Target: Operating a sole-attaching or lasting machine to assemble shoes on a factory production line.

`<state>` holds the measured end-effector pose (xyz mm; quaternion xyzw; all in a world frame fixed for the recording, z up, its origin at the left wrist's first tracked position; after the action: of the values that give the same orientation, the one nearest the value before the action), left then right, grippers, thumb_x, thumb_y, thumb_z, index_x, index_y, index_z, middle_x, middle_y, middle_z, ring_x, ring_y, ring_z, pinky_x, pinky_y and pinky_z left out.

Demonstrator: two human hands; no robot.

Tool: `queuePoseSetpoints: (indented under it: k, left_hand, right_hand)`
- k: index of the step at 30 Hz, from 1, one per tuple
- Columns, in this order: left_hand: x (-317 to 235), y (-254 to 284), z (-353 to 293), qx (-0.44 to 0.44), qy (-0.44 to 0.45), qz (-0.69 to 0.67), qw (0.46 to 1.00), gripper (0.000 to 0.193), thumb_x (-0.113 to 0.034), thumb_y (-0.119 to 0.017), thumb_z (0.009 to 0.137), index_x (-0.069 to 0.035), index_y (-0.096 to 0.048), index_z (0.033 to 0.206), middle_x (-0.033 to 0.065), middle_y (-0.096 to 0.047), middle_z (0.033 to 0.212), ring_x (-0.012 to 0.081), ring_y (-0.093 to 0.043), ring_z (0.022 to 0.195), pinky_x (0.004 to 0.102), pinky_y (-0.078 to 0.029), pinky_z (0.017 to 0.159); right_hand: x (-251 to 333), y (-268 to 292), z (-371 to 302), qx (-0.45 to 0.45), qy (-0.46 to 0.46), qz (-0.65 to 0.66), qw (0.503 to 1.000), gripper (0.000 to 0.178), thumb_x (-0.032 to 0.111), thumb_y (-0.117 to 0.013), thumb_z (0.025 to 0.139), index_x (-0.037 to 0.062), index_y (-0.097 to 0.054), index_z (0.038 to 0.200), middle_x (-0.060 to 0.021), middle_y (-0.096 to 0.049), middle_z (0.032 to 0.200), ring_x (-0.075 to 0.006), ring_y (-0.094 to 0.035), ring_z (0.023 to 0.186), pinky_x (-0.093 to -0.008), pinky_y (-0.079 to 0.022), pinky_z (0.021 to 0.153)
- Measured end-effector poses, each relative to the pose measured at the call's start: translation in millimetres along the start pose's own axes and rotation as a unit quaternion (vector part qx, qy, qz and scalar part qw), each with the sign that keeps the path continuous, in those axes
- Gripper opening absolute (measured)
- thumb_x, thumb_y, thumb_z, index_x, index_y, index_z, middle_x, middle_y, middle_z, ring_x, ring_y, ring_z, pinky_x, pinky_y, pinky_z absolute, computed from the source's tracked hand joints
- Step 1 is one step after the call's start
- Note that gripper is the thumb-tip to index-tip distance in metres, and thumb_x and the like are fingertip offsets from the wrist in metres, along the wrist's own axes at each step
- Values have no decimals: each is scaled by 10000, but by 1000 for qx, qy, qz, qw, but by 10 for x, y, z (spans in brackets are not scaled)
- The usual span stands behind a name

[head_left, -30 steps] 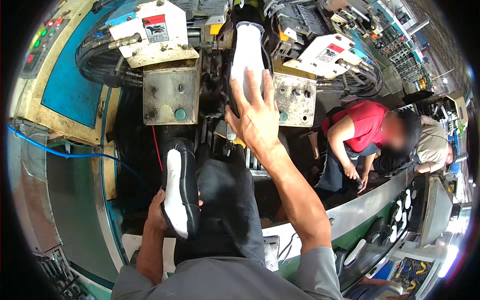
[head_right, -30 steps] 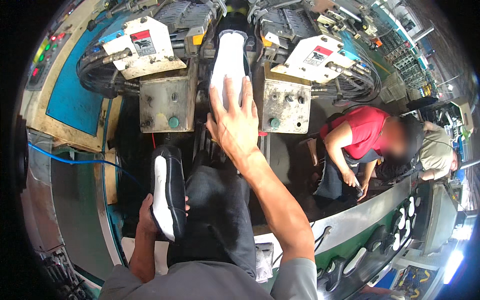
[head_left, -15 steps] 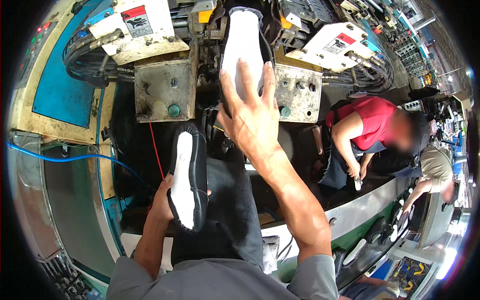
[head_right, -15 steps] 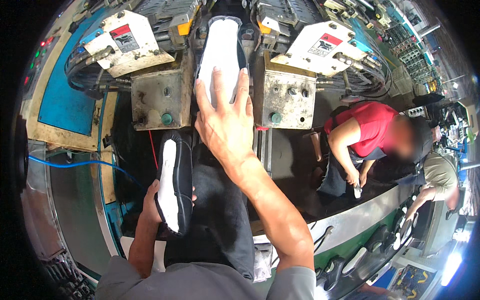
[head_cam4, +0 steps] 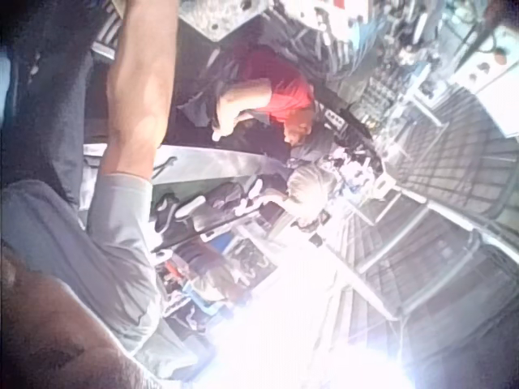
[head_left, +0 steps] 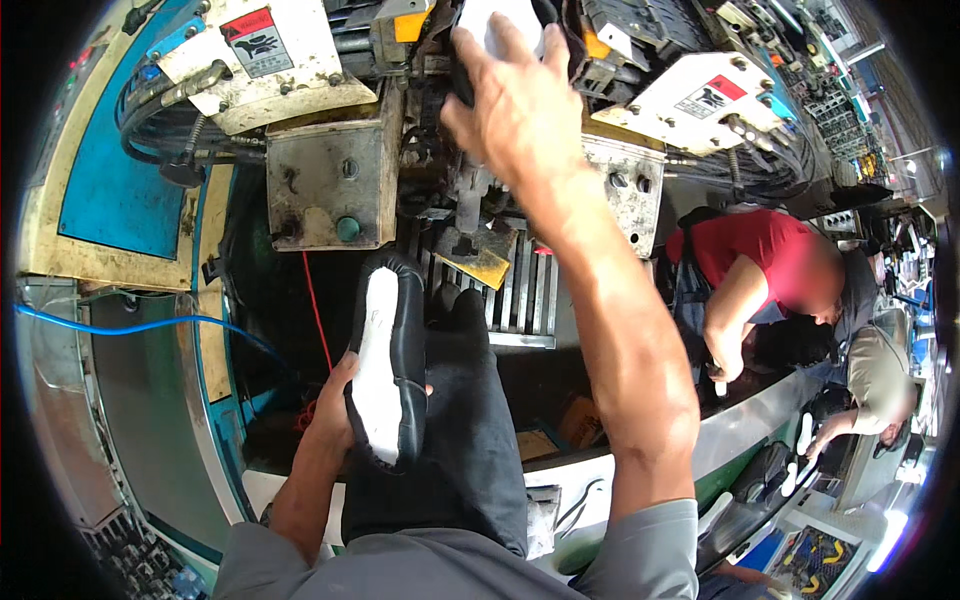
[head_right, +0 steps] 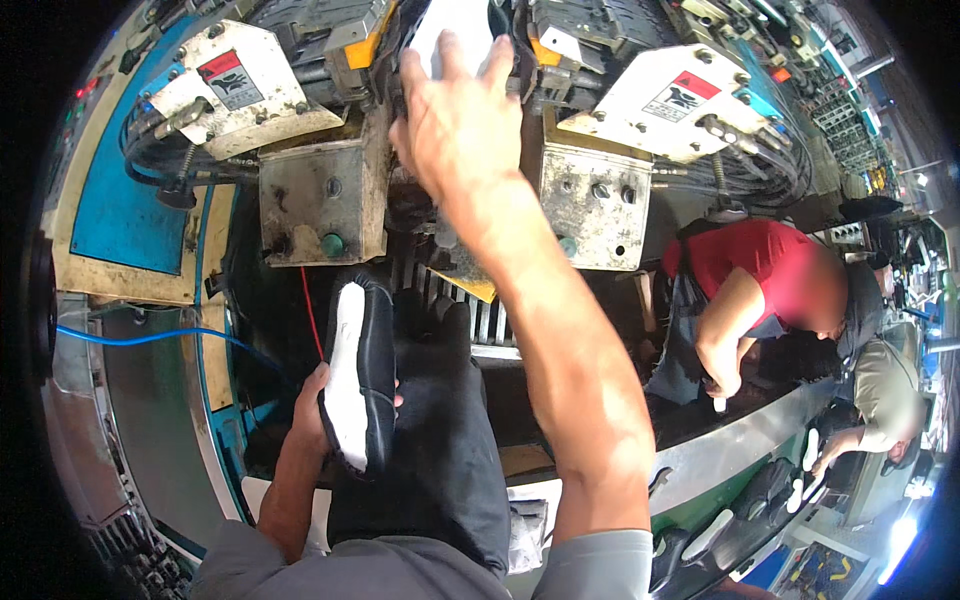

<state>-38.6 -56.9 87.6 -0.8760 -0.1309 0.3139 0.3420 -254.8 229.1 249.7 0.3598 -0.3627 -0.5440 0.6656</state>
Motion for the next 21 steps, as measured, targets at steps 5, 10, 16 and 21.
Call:
queuePoseSetpoints:
  k: [5, 10, 16, 21]
  left_hand:
    - [-86, -25, 176, -9, -10, 16, 1000, 925, -652, -547, 1038, 20, -396, 1656, 347, -655, 1410, 523, -725, 1222, 598, -626, 1018]
    - [-203, -127, 275, 21, -9, -8, 1000, 905, -623, -586, 1029, 11, -412, 1651, 326, -654, 1426, 501, -720, 1244, 585, -620, 1029]
    - [-310, -267, 287, 39, -52, 44, 997, 893, -625, -582, 1041, 3, -417, 1655, 312, -652, 1442, 492, -714, 1261, 584, -618, 1035]
    - [-388, -348, 352, 34, -89, 103, 990, 970, -664, -614, 1018, 16, -373, 1668, 301, -644, 1459, 495, -721, 1249, 565, -626, 1027]
  right_hand:
    - [23, 131, 250, -17, -8, 16, 1000, 670, 312, -876, 868, 180, -659, 1488, -168, -591, 1526, -611, -454, 1464, -616, -650, 982]
    - [70, 208, 281, -53, -13, -2, 998, 651, 308, -867, 873, 154, -671, 1475, -173, -595, 1525, -620, -454, 1463, -630, -634, 989]
    - [138, 419, 357, 41, -47, 34, 997, 669, 283, -841, 901, 138, -638, 1521, -204, -552, 1584, -573, -391, 1543, -619, -565, 1109]
    - [40, 332, -355, -103, -28, 153, 982, 680, 316, -825, 938, 158, -613, 1564, -241, -493, 1644, -551, -410, 1544, -574, -546, 1144]
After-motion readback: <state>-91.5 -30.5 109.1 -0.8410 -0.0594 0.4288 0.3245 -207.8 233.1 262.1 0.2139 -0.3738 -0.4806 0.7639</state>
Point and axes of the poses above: each hand's wrist, its own z-axis towards the middle knuckle, its own y-axis out of the back of the hand, x = y × z, the point moved 1 cm from there along z, towards the middle knuckle
